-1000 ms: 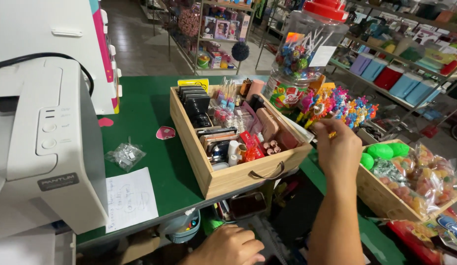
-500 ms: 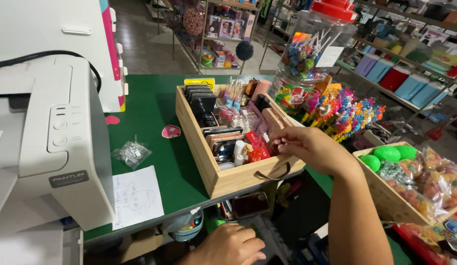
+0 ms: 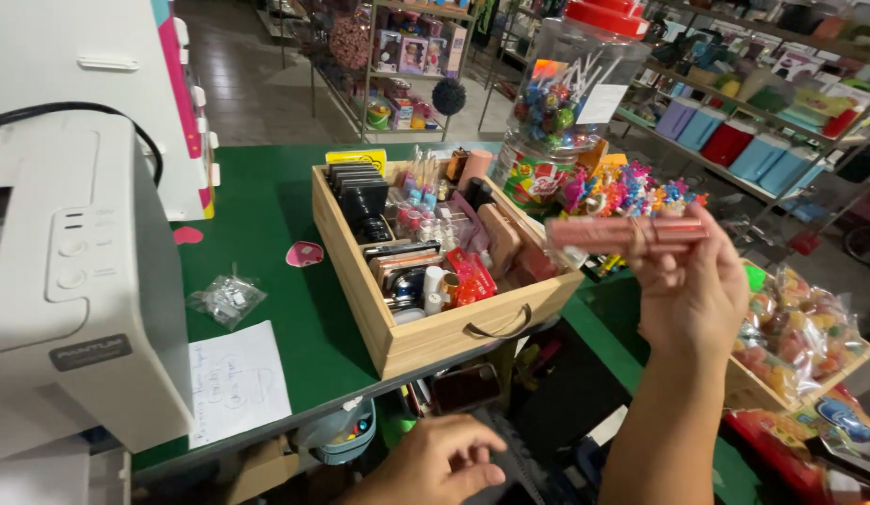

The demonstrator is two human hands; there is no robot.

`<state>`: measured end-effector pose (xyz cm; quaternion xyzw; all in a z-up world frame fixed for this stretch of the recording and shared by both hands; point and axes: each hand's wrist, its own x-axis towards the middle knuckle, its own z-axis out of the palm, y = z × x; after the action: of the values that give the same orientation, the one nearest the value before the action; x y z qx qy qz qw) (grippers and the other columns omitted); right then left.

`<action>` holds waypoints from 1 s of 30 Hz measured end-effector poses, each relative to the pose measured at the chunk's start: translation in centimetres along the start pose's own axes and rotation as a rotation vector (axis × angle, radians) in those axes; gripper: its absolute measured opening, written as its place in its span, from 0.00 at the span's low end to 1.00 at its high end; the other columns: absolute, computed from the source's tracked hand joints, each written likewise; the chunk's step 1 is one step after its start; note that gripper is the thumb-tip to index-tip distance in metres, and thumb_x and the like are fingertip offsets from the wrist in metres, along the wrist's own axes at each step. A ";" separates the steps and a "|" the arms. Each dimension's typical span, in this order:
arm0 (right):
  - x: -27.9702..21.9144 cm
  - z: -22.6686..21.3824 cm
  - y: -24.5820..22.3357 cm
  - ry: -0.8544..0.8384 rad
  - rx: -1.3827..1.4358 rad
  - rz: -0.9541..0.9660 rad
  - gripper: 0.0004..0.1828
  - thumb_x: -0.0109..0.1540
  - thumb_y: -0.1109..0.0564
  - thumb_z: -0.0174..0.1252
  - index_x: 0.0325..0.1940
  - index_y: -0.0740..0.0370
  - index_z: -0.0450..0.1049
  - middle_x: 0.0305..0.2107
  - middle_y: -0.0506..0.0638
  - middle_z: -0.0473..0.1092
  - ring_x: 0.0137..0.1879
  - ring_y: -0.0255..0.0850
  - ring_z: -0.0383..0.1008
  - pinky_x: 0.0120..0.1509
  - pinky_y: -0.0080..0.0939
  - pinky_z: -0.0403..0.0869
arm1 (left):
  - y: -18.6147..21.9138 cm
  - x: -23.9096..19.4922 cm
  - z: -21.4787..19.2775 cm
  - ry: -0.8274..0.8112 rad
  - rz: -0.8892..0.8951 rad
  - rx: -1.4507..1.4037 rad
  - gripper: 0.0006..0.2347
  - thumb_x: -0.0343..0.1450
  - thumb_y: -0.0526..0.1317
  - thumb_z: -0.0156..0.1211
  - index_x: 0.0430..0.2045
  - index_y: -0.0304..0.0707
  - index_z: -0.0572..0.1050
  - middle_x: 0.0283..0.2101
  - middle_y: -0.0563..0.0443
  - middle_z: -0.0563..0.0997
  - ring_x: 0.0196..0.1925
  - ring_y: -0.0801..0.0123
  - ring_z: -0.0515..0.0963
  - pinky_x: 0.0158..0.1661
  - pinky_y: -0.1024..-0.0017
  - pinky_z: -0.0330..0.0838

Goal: Organizing and sorting pens and small retail products in a wooden tray

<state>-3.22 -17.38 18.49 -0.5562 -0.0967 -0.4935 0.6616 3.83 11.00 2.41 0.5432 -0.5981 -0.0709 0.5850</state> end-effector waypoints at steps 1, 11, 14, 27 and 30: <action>-0.7 -0.9 -0.1 -0.064 0.132 -0.008 0.18 0.72 0.56 0.54 0.64 0.65 0.73 0.53 0.59 0.75 0.49 0.46 0.79 0.43 0.39 0.83 | -0.1 0.1 0.5 -0.031 -0.188 -0.285 0.15 0.71 0.46 0.68 0.44 0.34 0.79 0.32 0.52 0.84 0.30 0.78 0.79 0.33 0.78 0.76; -9.6 -1.8 1.8 -0.123 -0.193 0.457 0.22 0.66 0.49 0.57 0.52 0.72 0.77 0.38 0.66 0.80 0.37 0.49 0.83 0.37 0.48 0.81 | 1.6 3.4 1.3 -0.135 -0.420 -0.937 0.37 0.70 0.59 0.56 0.69 0.30 0.57 0.39 0.34 0.80 0.35 0.55 0.84 0.28 0.68 0.83; -10.7 -1.9 2.7 0.011 -0.361 0.491 0.19 0.68 0.50 0.55 0.45 0.71 0.80 0.25 0.58 0.77 0.26 0.40 0.76 0.26 0.39 0.76 | 1.5 3.1 3.0 -0.147 -0.516 -1.011 0.28 0.71 0.53 0.60 0.59 0.29 0.66 0.30 0.41 0.76 0.24 0.66 0.78 0.24 0.73 0.78; -12.2 -3.1 4.1 0.050 -0.240 0.521 0.29 0.65 0.39 0.53 0.51 0.69 0.75 0.31 0.58 0.77 0.30 0.41 0.76 0.31 0.46 0.78 | 2.2 3.3 3.6 -0.089 -0.592 -0.876 0.25 0.68 0.32 0.59 0.63 0.30 0.69 0.44 0.40 0.81 0.26 0.68 0.81 0.25 0.77 0.77; -14.3 -3.4 5.4 0.048 -0.086 0.550 0.40 0.64 0.31 0.43 0.63 0.68 0.69 0.46 0.61 0.76 0.47 0.50 0.78 0.48 0.57 0.78 | 0.7 3.1 4.2 -0.033 -0.577 -0.847 0.25 0.70 0.31 0.58 0.66 0.32 0.67 0.47 0.37 0.82 0.28 0.66 0.82 0.26 0.76 0.79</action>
<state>-7.63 -12.99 4.09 -0.5773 0.0948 -0.3122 0.7485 1.01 6.74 3.58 0.4001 -0.3518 -0.4742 0.7009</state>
